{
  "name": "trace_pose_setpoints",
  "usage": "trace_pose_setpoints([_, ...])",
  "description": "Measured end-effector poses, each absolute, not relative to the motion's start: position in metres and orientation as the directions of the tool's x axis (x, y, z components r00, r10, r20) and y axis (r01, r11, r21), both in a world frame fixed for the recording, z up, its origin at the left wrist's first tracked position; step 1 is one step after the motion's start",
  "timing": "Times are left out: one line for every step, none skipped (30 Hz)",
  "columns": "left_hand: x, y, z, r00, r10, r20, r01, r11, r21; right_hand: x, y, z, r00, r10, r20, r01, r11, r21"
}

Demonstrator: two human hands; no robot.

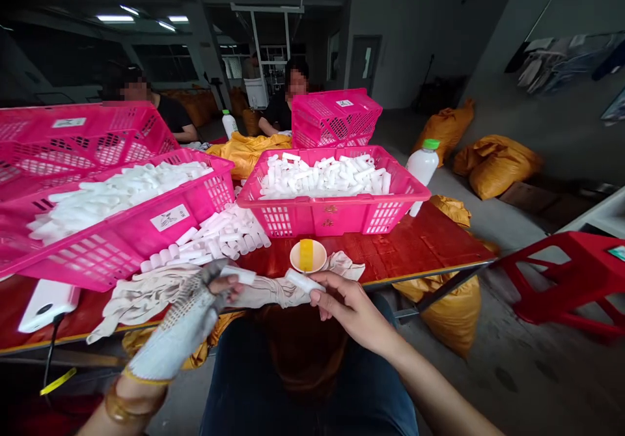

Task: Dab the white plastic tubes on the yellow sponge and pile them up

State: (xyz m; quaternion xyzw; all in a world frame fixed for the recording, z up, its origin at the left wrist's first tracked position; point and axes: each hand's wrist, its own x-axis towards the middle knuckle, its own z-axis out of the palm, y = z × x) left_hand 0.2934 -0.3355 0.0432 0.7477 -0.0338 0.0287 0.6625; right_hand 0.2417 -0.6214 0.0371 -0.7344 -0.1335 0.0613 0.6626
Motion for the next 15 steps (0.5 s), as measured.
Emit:
trace_pose_setpoints([0.283,-0.345,0.044,0.998,-0.051,-0.036,0.039,0.068,0.997,0.238,-0.62,0.037,0.954,0.286,0.093,0.127,-0.102,-0.987])
trace_pose_setpoints([0.274,-0.356,0.044,0.987,-0.101,-0.123,0.143,0.22,0.965,0.236,-0.619,0.038,0.951,0.291,0.1,0.14,-0.122,-0.983])
trace_pose_setpoints([0.267,-0.366,0.044,0.975,-0.144,-0.166,0.204,0.31,0.928,0.233,-0.619,0.038,0.95,0.295,0.105,0.153,-0.144,-0.978])
trace_pose_setpoints([0.261,-0.374,0.045,0.966,-0.183,-0.185,0.24,0.353,0.904,0.232,-0.618,0.038,0.948,0.298,0.109,0.165,-0.168,-0.972])
trace_pose_setpoints([0.257,-0.381,0.045,0.959,-0.212,-0.189,0.258,0.368,0.893,0.23,-0.618,0.038,0.947,0.302,0.114,0.178,-0.194,-0.965])
trace_pose_setpoints([0.255,-0.386,0.046,0.951,-0.242,-0.191,0.272,0.365,0.89,0.229,-0.619,0.038,0.945,0.302,0.121,0.195,-0.226,-0.955])
trace_pose_setpoints([0.254,-0.388,0.048,0.944,-0.271,-0.188,0.28,0.355,0.892,0.229,-0.62,0.039,0.944,0.298,0.139,0.222,-0.264,-0.939])
trace_pose_setpoints([0.253,-0.387,0.05,0.938,-0.295,-0.183,0.282,0.337,0.898,0.228,-0.622,0.04,0.942,0.292,0.168,0.259,-0.309,-0.915])
trace_pose_setpoints([0.254,-0.385,0.052,0.932,-0.315,-0.179,0.278,0.306,0.911,0.228,-0.624,0.041,0.935,0.289,0.204,0.304,-0.359,-0.882])
trace_pose_setpoints([0.255,-0.381,0.055,0.924,-0.34,-0.173,0.265,0.246,0.932,0.227,-0.627,0.042,0.924,0.297,0.24,0.351,-0.413,-0.841])
trace_pose_setpoints([0.256,-0.377,0.058,0.912,-0.376,-0.164,0.234,0.148,0.961,0.225,-0.63,0.043,0.909,0.319,0.268,0.396,-0.461,-0.795])
trace_pose_setpoints([0.256,-0.372,0.06,0.89,-0.428,-0.155,0.177,0.013,0.984,0.223,-0.633,0.044,0.892,0.356,0.279,0.434,-0.497,-0.751])
trace_pose_setpoints([0.255,-0.369,0.062,0.862,-0.484,-0.149,0.094,-0.137,0.986,0.219,-0.635,0.044,0.874,0.405,0.269,0.463,-0.524,-0.715])
trace_pose_setpoints([0.252,-0.367,0.062,0.831,-0.534,-0.154,0.002,-0.274,0.962,0.215,-0.637,0.044,0.857,0.453,0.247,0.485,-0.543,-0.685])
trace_pose_setpoints([0.248,-0.366,0.06,0.803,-0.573,-0.164,-0.081,-0.377,0.923,0.21,-0.637,0.043,0.84,0.498,0.217,0.5,-0.555,-0.664])
